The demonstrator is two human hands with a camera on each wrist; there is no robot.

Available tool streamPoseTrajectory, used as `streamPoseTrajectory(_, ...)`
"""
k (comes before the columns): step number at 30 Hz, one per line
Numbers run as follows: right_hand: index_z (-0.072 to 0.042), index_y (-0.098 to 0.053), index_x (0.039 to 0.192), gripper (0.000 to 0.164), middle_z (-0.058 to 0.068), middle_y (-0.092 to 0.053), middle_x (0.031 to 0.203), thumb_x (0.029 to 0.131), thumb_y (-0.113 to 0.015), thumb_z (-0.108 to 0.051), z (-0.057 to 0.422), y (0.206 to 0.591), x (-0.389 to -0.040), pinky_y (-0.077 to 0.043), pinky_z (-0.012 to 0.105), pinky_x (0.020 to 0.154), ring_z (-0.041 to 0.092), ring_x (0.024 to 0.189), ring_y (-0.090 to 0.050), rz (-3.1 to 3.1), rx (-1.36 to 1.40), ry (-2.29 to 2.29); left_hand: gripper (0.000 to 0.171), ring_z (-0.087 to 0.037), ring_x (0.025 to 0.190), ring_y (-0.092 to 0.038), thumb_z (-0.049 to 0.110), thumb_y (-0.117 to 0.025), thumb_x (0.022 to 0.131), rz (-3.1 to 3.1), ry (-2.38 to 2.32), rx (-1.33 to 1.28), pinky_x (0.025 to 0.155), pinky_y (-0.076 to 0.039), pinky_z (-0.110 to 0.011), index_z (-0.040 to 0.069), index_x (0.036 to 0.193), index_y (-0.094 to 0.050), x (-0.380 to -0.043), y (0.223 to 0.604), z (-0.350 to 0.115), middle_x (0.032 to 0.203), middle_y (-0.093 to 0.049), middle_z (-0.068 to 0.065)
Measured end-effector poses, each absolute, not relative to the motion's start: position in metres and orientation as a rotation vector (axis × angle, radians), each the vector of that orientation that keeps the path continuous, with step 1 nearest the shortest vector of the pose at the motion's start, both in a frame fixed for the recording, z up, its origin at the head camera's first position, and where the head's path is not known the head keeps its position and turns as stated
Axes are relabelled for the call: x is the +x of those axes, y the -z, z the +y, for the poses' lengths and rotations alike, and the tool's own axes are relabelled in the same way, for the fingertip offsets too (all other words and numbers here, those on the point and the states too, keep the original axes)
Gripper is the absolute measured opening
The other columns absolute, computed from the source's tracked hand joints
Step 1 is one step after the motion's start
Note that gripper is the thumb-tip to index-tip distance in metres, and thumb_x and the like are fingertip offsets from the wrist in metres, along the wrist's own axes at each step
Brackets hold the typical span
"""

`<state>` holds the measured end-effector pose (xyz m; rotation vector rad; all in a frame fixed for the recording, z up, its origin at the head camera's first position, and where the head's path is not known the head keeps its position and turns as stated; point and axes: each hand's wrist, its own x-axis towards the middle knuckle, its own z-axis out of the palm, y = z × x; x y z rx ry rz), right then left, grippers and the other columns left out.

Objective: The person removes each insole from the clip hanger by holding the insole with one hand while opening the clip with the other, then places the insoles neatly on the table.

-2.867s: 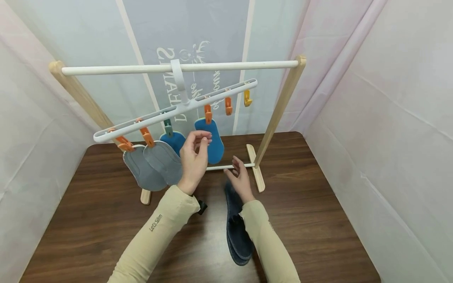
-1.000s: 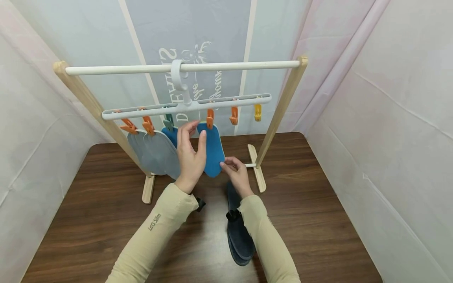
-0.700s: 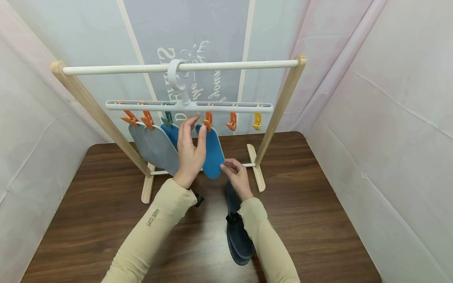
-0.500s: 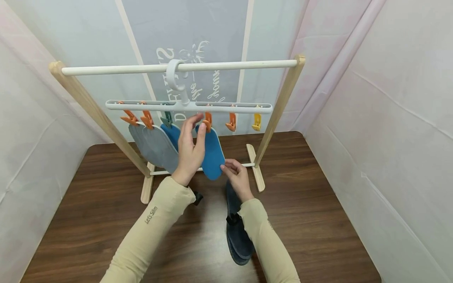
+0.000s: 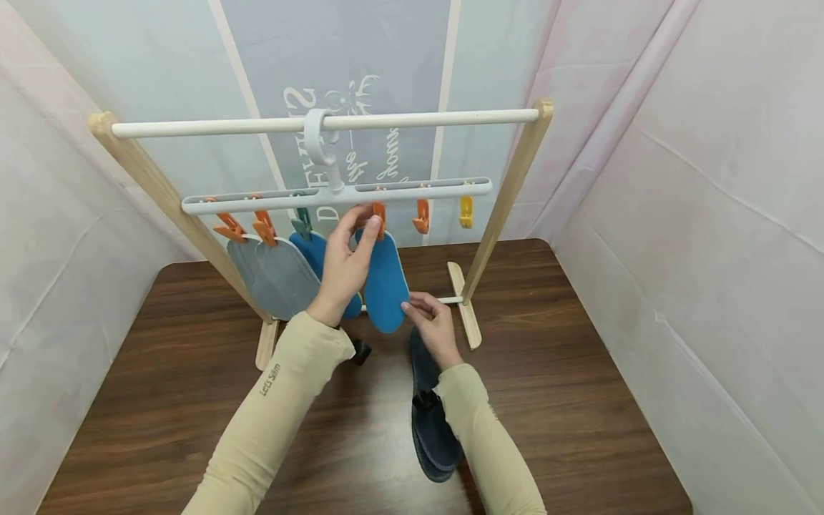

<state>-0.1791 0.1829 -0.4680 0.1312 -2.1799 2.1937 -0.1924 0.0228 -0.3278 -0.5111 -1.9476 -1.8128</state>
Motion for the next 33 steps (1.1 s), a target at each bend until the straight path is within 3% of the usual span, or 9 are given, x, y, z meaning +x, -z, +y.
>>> streamPoseTrajectory(4, 0.011, -0.061, 0.114, 0.028, -0.006, -0.068, 0.088, 0.090, -0.065, -0.002, 0.1836, 0.4681, -0.1782, -0.056, 0.049, 0.083, 0.007, 0.079, -0.067, -2.149, 0.155, -2.219, 0.038, -0.029, 0.117, -0.053, 0.011, -0.051, 0.100, -1.909, 1.928, -0.524, 0.095, -0.051, -0.032, -0.003, 0.134, -0.049, -0.1950, 0.3282, 0.0226, 0.129, -0.054, -0.021)
streamPoseTrajectory(9, 0.012, -0.061, 0.115, 0.029, -0.005, -0.068, 0.087, 0.090, -0.065, -0.003, 0.1839, 0.4684, -0.1774, -0.053, 0.054, 0.083, 0.008, 0.078, -0.068, -2.137, 0.176, -2.226, 0.036, -0.030, 0.110, -0.058, 0.012, -0.052, 0.099, -1.904, 1.939, -0.506, 0.091, -0.053, -0.033, -0.003, 0.131, -0.052, -0.1962, 0.3277, 0.0218, 0.121, -0.058, -0.021)
streamPoseTrajectory(19, 0.013, -0.058, 0.115, 0.029, -0.004, -0.067, 0.089, 0.090, -0.063, 0.000, 0.1835, 0.4676, -0.1736, -0.059, 0.031, 0.075, 0.005, 0.080, -0.067, -2.135, 0.228, -2.234, 0.031, -0.027, 0.107, -0.057, 0.014, -0.056, 0.097, -1.886, 1.907, -0.463, 0.093, -0.048, -0.036, -0.002, 0.123, -0.058, -0.1995, 0.3289, 0.0230, 0.112, -0.062, -0.019)
streamPoseTrajectory(33, 0.010, -0.060, 0.112, 0.029, 0.004, -0.066, 0.092, 0.089, -0.067, -0.006, 0.1829, 0.4666, -0.1721, -0.059, 0.032, 0.072, 0.008, 0.079, -0.068, -2.133, 0.229, -2.217, 0.027, -0.029, 0.101, -0.059, 0.012, -0.060, 0.095, -1.829, 1.916, -0.390, 0.090, -0.048, -0.034, -0.003, 0.117, -0.063, -0.2001, 0.3276, 0.0283, 0.105, -0.064, -0.022)
